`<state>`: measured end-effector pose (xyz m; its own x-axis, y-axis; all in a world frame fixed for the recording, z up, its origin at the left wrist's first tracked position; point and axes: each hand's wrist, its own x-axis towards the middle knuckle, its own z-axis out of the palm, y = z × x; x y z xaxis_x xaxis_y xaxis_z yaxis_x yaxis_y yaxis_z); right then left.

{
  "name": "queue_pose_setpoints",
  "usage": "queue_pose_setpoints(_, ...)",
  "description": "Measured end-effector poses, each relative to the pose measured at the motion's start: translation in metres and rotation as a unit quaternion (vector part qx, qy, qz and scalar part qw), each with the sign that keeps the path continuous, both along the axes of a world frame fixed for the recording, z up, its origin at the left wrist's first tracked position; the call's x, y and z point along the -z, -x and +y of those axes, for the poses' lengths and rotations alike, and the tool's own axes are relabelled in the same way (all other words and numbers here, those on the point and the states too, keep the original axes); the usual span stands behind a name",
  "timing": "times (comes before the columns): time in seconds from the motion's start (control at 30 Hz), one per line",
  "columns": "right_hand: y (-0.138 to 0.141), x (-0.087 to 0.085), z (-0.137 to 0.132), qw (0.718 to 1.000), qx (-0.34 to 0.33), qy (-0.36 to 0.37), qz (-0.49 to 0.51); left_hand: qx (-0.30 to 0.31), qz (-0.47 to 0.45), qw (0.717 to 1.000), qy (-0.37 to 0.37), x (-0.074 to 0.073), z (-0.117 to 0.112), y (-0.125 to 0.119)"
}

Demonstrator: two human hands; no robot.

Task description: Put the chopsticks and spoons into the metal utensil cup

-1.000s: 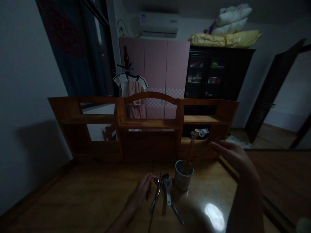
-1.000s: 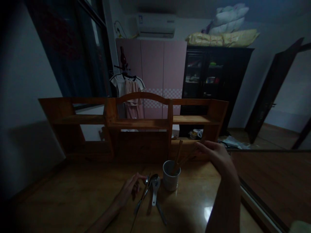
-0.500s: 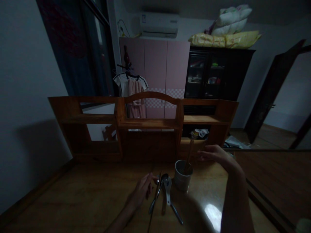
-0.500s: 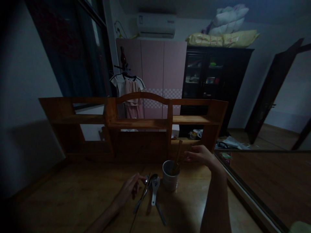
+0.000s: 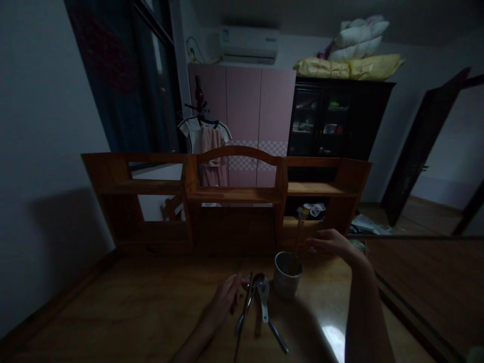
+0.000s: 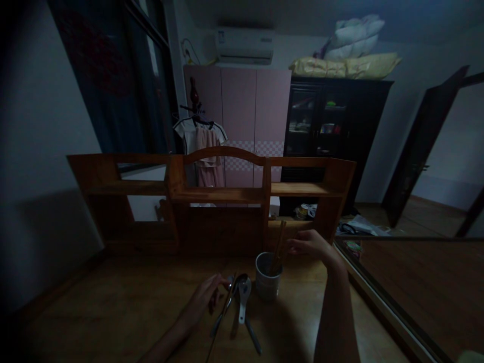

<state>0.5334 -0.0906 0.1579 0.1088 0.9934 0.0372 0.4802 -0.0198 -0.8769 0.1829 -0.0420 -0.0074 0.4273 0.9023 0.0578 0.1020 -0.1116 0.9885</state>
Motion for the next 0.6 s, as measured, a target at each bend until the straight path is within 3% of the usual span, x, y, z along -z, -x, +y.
queue_pose_setpoints(0.47,0.0008,0.0006,-0.001,0.999,0.021,0.03,-0.029,-0.009,0.022,1.0,-0.016,0.0011,-0.001,0.0)
queue_pose_setpoints(0.6,-0.0004,-0.0056,-0.006,0.997,0.062,-0.005,-0.056,-0.017,0.057,0.996,-0.07,-0.0007,-0.001,0.0009)
